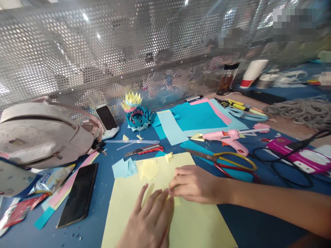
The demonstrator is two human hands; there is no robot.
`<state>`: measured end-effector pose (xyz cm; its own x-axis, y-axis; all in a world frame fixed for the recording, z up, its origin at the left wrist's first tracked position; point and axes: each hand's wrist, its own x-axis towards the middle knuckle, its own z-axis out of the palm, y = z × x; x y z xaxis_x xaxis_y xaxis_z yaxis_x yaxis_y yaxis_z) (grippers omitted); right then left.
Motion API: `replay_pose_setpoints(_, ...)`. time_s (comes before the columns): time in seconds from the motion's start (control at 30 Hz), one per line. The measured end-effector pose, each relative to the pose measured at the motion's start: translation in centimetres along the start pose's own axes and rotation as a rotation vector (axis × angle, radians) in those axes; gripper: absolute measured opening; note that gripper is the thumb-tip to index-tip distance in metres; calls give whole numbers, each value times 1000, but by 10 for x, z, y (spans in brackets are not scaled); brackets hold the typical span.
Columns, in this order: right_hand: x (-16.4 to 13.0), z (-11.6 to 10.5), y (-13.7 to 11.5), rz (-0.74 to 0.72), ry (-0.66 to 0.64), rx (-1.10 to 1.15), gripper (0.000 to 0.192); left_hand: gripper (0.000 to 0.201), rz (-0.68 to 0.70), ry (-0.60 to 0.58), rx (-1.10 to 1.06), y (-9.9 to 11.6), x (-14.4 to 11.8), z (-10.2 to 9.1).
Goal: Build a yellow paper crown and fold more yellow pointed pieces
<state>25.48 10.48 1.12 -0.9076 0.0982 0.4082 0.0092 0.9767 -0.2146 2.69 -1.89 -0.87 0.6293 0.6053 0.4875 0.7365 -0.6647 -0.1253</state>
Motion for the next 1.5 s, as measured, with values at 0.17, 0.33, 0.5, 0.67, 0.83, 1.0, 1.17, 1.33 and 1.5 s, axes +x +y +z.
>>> replay_pose_setpoints(0.17,0,-4,-1,30,22,-55,21,43,25,-123,-14,-3,6,-8)
replay_pose_setpoints(0.33,-1,-12,3,34,15,-114,27,43,4,-129,-56,-5,7,-11)
replay_pose_setpoints(0.5,-2,-12,5,1,13,-137,32,45,-21,-140,-85,-8,1,-12)
replay_pose_setpoints(0.67,-4,-9,6,-8,24,-167,31,48,-32,-168,-130,-10,-2,-11)
replay_pose_setpoints(0.83,-2,-1,4,-13,-14,-139,27,47,-50,-152,-155,-10,1,-12)
replay_pose_setpoints(1.0,7,8,-1,6,-37,-155,29,44,-62,-122,-164,-9,2,-12)
replay_pose_setpoints(1.17,10,-6,1,15,-84,-150,23,46,-63,-133,-184,-7,2,-13)
replay_pose_setpoints(1.33,5,-26,7,-46,-105,-103,32,51,-58,-153,-198,-6,3,-14)
replay_pose_setpoints(1.5,-1,-14,9,17,-22,-53,36,55,-6,-215,-196,-7,4,-16)
